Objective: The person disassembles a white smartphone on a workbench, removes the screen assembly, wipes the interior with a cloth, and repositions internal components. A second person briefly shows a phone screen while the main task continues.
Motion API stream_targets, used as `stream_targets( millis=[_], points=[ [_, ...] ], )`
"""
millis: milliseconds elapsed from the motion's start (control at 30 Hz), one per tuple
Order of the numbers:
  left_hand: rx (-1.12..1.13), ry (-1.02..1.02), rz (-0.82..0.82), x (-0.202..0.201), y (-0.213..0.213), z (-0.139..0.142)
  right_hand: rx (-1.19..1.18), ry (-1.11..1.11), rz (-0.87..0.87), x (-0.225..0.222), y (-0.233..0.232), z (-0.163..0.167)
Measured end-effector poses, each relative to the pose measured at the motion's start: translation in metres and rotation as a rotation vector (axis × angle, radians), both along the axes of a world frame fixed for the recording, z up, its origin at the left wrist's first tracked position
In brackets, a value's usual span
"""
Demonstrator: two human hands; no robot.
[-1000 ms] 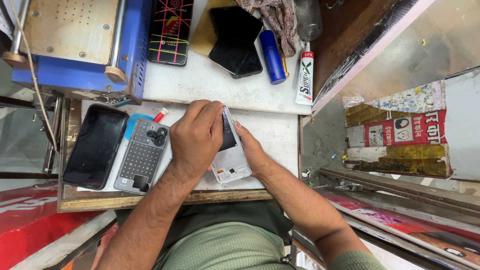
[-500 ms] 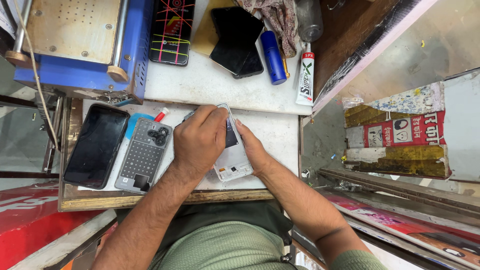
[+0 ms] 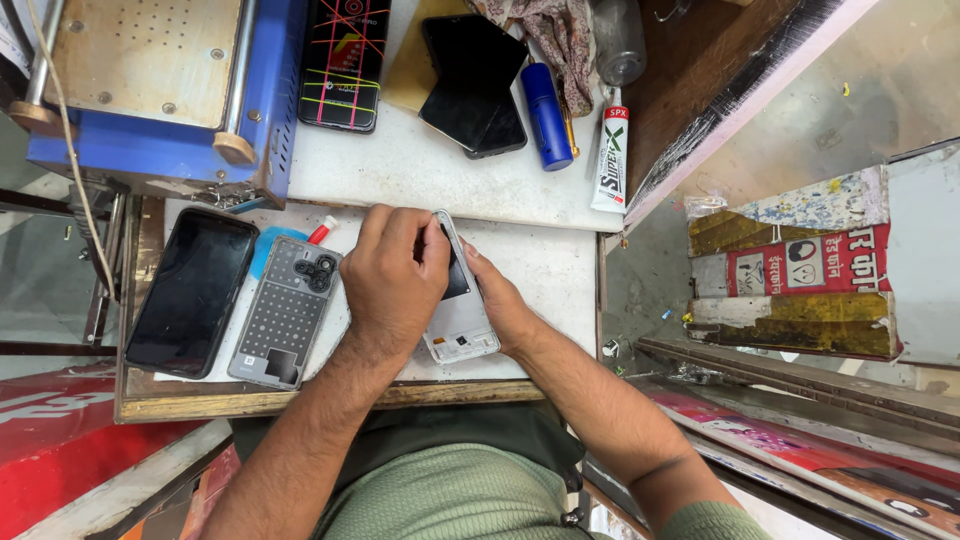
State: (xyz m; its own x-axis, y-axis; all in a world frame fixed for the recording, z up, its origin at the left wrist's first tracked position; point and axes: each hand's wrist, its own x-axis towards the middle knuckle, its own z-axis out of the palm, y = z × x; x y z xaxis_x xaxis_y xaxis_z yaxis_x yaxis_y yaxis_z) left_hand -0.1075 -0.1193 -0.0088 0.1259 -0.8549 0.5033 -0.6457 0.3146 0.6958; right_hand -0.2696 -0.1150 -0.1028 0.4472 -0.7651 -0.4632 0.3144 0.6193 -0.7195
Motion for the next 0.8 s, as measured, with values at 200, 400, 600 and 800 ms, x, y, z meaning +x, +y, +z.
stream_targets(
  millis=[200,400,600,800],
  points=[
    [0.283,0.412,-0.116,0.019,0.028,0.024,0.014,-0.416,0.056,-0.004,-0.003,0.017],
    [0.234,0.180,-0.067,0.059,0.043,0.026,0.003,-0.673,0.124,-0.006,-0.008,0.032],
    [0.387,-0.004,-0.060,0.071,0.051,0.010,-0.026,-0.661,0.133,-0.004,-0.007,0.036],
    [0.293,-0.062,-0.101,0.072,0.050,-0.002,-0.044,-0.643,0.111,-0.003,-0.008,0.031]
  ],
)
